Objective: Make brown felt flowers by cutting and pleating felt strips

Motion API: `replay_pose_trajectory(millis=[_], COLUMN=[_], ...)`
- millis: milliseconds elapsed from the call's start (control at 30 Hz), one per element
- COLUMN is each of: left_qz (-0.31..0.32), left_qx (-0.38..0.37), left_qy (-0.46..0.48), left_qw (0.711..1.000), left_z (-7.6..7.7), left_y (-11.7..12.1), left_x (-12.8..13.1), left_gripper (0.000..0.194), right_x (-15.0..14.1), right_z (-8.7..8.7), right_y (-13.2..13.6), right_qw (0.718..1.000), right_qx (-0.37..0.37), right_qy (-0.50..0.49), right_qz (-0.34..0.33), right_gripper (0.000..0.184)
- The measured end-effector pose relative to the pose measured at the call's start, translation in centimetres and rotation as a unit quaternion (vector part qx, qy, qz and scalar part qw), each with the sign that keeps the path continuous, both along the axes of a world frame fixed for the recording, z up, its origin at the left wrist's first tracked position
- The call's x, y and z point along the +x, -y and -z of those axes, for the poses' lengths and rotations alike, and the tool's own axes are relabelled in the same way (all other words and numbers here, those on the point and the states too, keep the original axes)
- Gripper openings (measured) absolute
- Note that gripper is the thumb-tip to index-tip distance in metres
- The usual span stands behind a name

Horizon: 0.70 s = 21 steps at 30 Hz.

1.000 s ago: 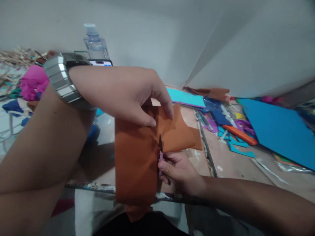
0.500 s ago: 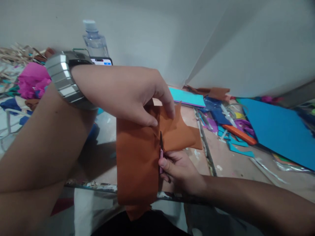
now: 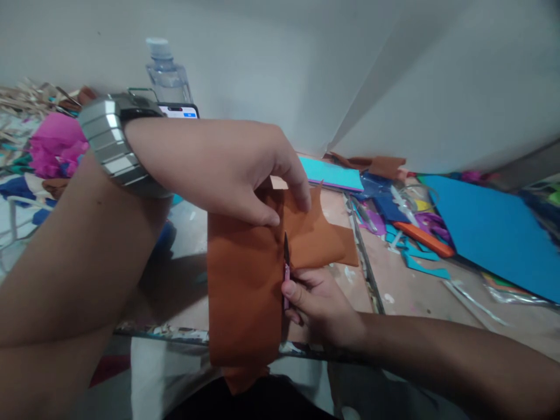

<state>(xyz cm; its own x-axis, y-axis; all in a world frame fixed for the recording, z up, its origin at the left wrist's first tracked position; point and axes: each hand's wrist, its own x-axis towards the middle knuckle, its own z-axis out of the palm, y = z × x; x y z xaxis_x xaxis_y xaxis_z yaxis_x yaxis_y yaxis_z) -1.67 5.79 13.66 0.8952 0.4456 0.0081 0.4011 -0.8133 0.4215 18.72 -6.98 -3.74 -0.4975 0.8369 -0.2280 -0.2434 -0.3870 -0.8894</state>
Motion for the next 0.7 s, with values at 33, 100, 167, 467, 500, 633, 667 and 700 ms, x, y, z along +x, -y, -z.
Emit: replay_pose_trajectory(millis=[33, 100, 167, 467, 500, 633, 667, 700], left_qz=[0.002, 0.003, 0.004, -0.003, -0.005, -0.022, -0.024, -0.024], left_qx=[0.0, 0.0, 0.003, -0.018, -0.016, 0.018, 0.023, 0.025], left_qy=[0.001, 0.001, 0.002, -0.007, -0.011, -0.019, -0.02, -0.022], left_qw=[1.0, 1.0, 1.0, 1.0, 1.0, 0.999, 0.999, 0.999], left_z=[-0.01, 0.0, 0.06, 0.11, 0.07, -0.01, 0.0, 0.02], left_y=[0.02, 0.06, 0.09, 0.0, 0.0, -0.05, -0.08, -0.11], left_x=[0.02, 0.04, 0.04, -0.04, -0.07, -0.27, -0.29, -0.29], left_gripper=[0.036, 0.036, 0.036, 0.035, 0.034, 0.034, 0.034, 0.034], right_x=[0.02, 0.06, 0.09, 0.1, 0.12, 0.23, 0.27, 0.31], right_z=[0.04, 0.1, 0.17, 0.44, 0.4, 0.13, 0.06, -0.01], right_y=[0.01, 0.03, 0.05, 0.11, 0.1, 0.08, 0.09, 0.1], right_qw=[1.0, 1.0, 1.0, 0.999, 0.999, 0.999, 0.999, 0.999], right_qx=[-0.003, -0.007, -0.008, -0.002, -0.002, -0.008, -0.01, -0.013], right_qy=[0.002, 0.007, 0.007, -0.038, -0.041, -0.034, -0.033, -0.032], right_qz=[0.001, -0.001, -0.003, -0.006, -0.001, 0.004, 0.002, -0.002], right_gripper=[0.048, 0.048, 0.047, 0.043, 0.042, 0.042, 0.042, 0.042])
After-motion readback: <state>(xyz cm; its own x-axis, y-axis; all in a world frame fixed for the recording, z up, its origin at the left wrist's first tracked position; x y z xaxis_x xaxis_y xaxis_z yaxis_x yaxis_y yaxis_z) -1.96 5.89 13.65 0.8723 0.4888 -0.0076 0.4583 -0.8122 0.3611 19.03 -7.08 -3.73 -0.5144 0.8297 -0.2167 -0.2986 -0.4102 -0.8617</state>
